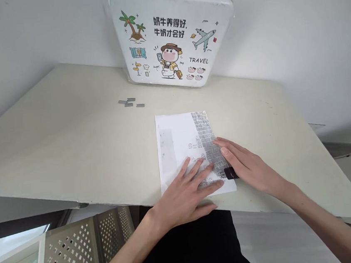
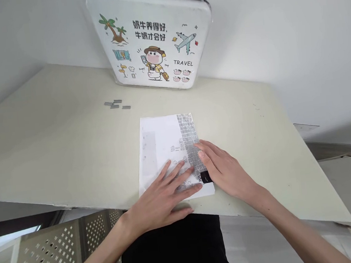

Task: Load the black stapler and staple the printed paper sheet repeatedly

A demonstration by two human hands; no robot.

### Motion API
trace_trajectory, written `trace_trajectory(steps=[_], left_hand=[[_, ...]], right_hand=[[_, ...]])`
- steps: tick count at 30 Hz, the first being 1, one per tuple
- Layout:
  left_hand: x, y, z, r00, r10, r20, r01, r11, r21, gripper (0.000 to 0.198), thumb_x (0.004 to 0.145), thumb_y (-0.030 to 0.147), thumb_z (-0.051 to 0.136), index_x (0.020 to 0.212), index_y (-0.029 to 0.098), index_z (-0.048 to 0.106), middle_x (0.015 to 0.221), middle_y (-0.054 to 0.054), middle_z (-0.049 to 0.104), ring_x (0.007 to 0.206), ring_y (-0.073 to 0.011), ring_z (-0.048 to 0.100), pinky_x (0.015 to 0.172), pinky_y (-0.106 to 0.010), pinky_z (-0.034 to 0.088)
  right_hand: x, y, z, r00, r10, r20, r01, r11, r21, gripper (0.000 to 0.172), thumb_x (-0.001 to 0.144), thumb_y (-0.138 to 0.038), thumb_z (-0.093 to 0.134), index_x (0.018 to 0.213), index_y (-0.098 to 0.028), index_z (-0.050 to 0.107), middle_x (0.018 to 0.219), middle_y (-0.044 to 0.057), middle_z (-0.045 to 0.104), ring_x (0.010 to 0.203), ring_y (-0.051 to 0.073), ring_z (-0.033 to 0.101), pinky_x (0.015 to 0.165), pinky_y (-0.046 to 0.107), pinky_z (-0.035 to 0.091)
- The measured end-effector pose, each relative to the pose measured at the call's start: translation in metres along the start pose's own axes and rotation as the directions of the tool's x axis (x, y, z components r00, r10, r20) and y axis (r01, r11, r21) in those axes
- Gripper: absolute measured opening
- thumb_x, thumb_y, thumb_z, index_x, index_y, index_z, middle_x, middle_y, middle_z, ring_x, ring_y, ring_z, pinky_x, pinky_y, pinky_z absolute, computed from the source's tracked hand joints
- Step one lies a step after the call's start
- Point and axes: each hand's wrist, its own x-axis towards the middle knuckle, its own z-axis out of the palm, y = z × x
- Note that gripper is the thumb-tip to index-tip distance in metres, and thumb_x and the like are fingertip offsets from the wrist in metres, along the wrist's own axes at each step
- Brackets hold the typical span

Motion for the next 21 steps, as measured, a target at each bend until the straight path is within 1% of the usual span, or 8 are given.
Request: trace_trajectory(steps=[4, 8, 12, 16, 21], left_hand=[[-0.002, -0.008, -0.003, 1.0, 0.026, 0.009, -0.026, 1.0, 0.007, 0.059, 0.105, 0.058, 0.053, 0.157, 0.033, 0.045, 0.175, -0.006, 0.023, 0.162, -0.0343, 0.013, 0.13, -0.064, 0.01], [-0.003, -0.011, -0.008, 0.999, 0.026, 0.024, -0.026, 1.0, -0.002, 0.059, 0.105, 0.058, 0.052, 0.158, 0.035, 0.043, 0.175, -0.003, 0.023, 0.162, -0.0328, 0.012, 0.131, -0.064, 0.01], [0.0, -0.009, -0.01, 1.0, 0.001, 0.016, -0.001, 1.0, -0.019, 0.059, 0.103, 0.055, 0.056, 0.158, 0.036, 0.044, 0.175, -0.002, 0.024, 0.163, -0.0321, 0.011, 0.131, -0.063, 0.012], [0.005, -0.003, -0.017, 0.999, -0.043, 0.028, 0.043, 0.999, 0.02, 0.057, 0.102, 0.052, 0.06, 0.155, 0.034, 0.048, 0.174, -0.004, 0.025, 0.162, -0.033, 0.012, 0.131, -0.063, 0.014], [0.009, -0.003, -0.03, 0.996, -0.051, 0.067, 0.047, 0.997, 0.056, 0.054, 0.104, 0.049, 0.059, 0.155, 0.035, 0.049, 0.174, -0.003, 0.026, 0.162, -0.0323, 0.014, 0.131, -0.061, 0.02]], right_hand=[[0.001, 0.0, 0.0, 1.0, 0.011, -0.004, -0.011, 1.0, 0.004, 0.059, 0.108, -0.066, 0.02, 0.155, -0.043, 0.047, 0.168, -0.007, 0.042, 0.156, 0.027, 0.037, 0.127, 0.056, 0.034], [0.003, 0.0, -0.001, 1.0, -0.005, -0.002, 0.005, 1.0, 0.016, 0.059, 0.108, -0.065, 0.02, 0.154, -0.04, 0.048, 0.167, -0.006, 0.043, 0.156, 0.026, 0.037, 0.127, 0.055, 0.034], [0.006, 0.001, -0.003, 0.999, -0.046, -0.028, 0.047, 0.998, 0.046, 0.057, 0.109, -0.062, 0.022, 0.152, -0.038, 0.051, 0.165, -0.003, 0.047, 0.156, 0.026, 0.038, 0.126, 0.055, 0.036], [0.01, 0.001, -0.004, 0.995, -0.077, -0.069, 0.083, 0.993, 0.089, 0.056, 0.109, -0.06, 0.024, 0.151, -0.037, 0.053, 0.162, -0.001, 0.051, 0.155, 0.028, 0.038, 0.125, 0.058, 0.036], [0.014, 0.001, -0.005, 0.994, -0.084, -0.071, 0.091, 0.991, 0.099, 0.056, 0.109, -0.058, 0.027, 0.153, -0.035, 0.052, 0.163, 0.0, 0.049, 0.156, 0.028, 0.038, 0.125, 0.057, 0.038]])
